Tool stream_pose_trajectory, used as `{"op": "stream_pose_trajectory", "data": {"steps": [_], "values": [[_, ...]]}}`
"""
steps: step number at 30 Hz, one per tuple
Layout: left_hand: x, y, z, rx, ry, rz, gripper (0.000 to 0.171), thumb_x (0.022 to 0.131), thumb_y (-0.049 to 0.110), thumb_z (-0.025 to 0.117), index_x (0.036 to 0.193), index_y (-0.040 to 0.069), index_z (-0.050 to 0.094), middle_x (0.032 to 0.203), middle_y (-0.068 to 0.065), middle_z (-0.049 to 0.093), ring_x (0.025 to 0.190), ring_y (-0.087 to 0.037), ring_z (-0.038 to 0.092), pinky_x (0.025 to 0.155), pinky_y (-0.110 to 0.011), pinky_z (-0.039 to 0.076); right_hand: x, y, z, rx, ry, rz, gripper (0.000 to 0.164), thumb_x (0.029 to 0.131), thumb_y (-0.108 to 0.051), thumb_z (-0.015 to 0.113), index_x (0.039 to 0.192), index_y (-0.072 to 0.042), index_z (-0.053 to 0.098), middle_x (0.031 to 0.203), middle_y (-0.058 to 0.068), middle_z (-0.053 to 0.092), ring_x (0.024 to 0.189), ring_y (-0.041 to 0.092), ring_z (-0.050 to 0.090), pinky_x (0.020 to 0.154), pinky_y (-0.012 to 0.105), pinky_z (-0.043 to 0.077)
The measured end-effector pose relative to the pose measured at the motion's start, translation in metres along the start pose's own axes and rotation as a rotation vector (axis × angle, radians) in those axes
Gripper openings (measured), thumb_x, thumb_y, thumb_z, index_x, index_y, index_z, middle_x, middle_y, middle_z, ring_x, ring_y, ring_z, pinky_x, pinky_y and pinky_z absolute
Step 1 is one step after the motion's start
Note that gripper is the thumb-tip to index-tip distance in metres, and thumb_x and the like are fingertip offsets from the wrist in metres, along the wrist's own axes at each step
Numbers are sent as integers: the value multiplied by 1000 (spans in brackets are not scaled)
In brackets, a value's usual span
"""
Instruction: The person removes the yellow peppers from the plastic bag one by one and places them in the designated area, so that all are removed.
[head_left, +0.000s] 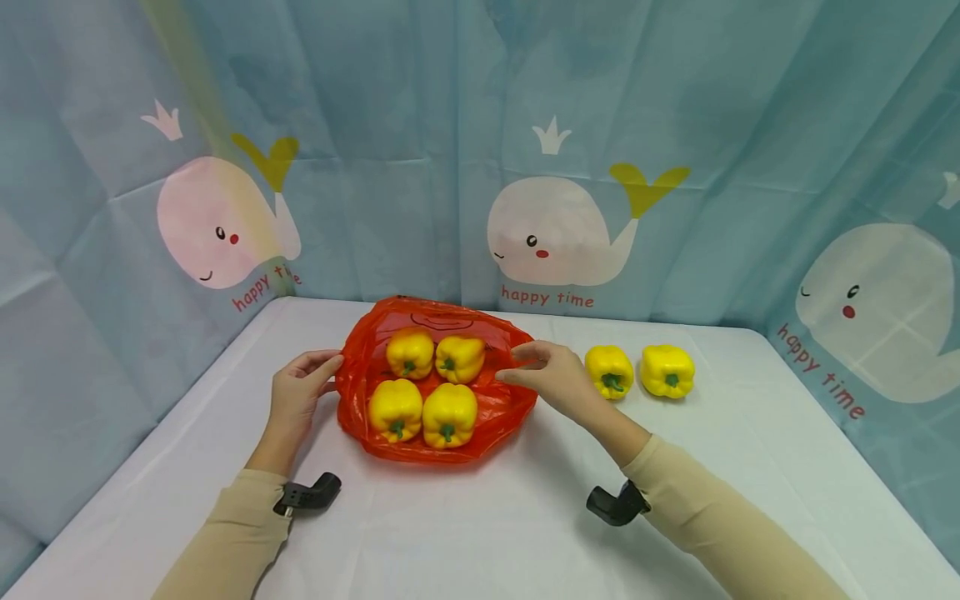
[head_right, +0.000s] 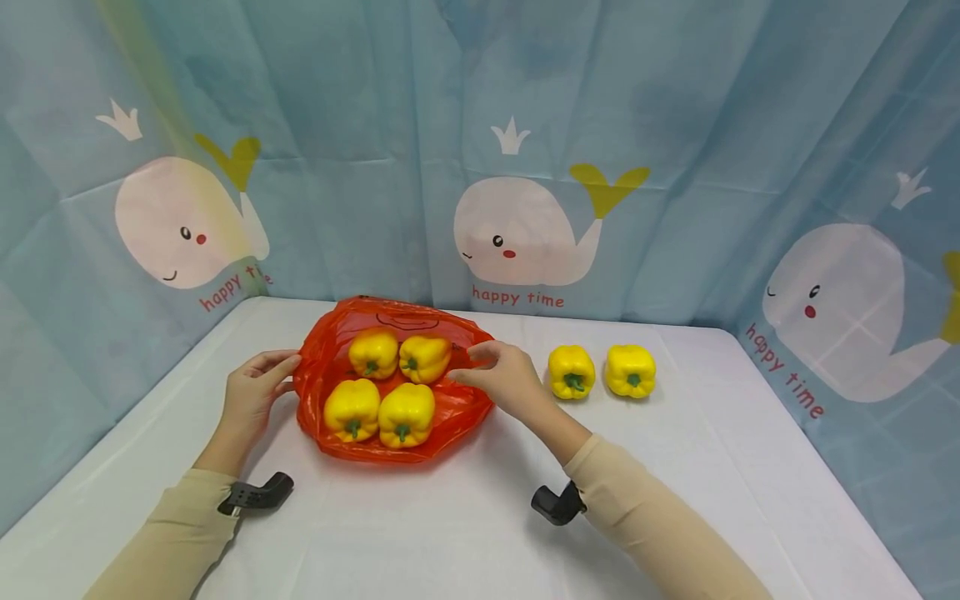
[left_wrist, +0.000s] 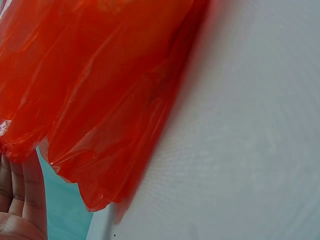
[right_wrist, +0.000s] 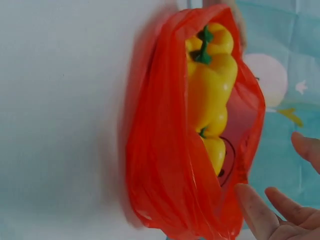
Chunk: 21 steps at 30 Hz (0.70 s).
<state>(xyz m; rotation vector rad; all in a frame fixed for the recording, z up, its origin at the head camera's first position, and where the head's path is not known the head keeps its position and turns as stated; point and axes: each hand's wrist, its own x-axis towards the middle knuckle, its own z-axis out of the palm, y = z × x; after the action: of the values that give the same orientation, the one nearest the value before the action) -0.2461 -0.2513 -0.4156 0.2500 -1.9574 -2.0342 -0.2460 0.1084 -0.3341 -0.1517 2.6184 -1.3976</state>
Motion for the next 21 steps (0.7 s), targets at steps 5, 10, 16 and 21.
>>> {"op": "stream_pose_trajectory", "data": {"steps": [5,10,16,21], "values": [[1,-1,0,-10,0,8,17,89,31,75,99,17,73,84,16,72,77,-3,68,69,-16,59,3,-2,9,-2,-27,14,51,82,-41,79,125,-16,66,129,6,65,118,24,59,95,40,58],[2,-1,0,-7,-2,21,15,90,30,74,98,18,72,84,16,72,76,-2,68,69,-16,59,6,-4,18,-9,-47,4,51,81,-41,80,123,-16,67,124,4,68,115,23,59,94,39,57],[1,0,0,7,-5,20,16,91,30,73,100,17,72,85,16,72,77,-2,68,70,-16,59,15,-6,30,-32,-91,-2,56,80,-42,81,126,-12,66,119,3,69,108,21,61,91,37,58],[1,1,0,5,4,21,17,90,31,74,100,16,72,84,16,72,77,-3,67,69,-16,59,20,-9,38,-41,-153,32,63,80,-43,81,128,-7,63,124,8,67,99,19,65,89,34,58]]}}
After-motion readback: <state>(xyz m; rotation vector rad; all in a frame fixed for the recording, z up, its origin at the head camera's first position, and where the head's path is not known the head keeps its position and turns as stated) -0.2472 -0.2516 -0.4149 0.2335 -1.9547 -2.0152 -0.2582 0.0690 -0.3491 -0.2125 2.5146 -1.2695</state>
